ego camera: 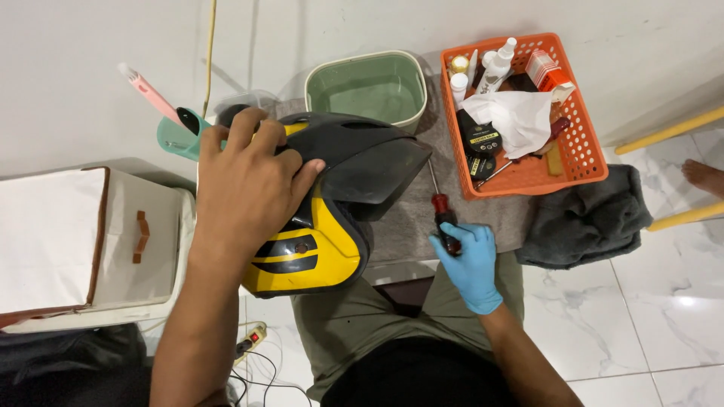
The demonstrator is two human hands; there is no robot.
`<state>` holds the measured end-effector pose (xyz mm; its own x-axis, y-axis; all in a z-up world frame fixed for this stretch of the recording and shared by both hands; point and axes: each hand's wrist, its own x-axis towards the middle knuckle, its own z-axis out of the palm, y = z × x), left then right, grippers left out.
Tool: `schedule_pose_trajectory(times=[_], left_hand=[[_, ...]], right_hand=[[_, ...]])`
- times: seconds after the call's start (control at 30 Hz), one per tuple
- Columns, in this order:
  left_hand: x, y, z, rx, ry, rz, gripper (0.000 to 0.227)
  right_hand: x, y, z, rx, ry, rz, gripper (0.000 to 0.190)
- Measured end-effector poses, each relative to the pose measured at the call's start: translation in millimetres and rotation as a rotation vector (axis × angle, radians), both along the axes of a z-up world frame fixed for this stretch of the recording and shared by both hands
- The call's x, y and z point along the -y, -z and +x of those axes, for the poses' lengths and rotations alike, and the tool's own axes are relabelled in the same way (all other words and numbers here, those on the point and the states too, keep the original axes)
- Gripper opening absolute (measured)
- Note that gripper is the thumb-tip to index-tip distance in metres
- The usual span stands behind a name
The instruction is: The person uses a screwdriver to remove screws from a motorcycle helmet, detaches the plastic visor, and pulls out the interior fabric padding by hand.
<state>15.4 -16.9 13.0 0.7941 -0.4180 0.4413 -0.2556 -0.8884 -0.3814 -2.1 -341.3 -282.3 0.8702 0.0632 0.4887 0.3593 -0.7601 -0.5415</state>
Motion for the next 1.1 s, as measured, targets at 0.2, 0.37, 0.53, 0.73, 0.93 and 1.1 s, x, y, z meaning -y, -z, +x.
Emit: schedule_pose_trajectory(times=[0.2, 0.37, 0.53, 0.73, 0.93, 1.1], left_hand=[[-1, -5, -4, -0.019, 0.056, -0.048, 0.042], [-3, -5, -2, -0.021, 0.104, -0.100, 0.031], [-5, -9, -3, 0.050, 0.166, -0.133, 0.031], [14, -13, -59, -0.026, 0.373, -0.474, 0.029], [90, 37, -121, -0.613, 0.864, -0.918, 0.031], [138, 125, -107, -0.872, 0.619, -1.369, 0.029]], right_hand=[[-4, -22, -1, -0.076, -0.058, -0.059, 0.046], [-2, -33, -3, -0.115, -0.085, -0.024, 0.054], [-3, -48, -7, -0.141, -0.106, -0.016, 0.062], [3, -62, -22, -0.046, -0.125, 0.015, 0.062], [19, -128, -62, 0.111, -0.502, 0.389, 0.027], [16, -170, -61, 0.163, -0.695, 0.228, 0.025]])
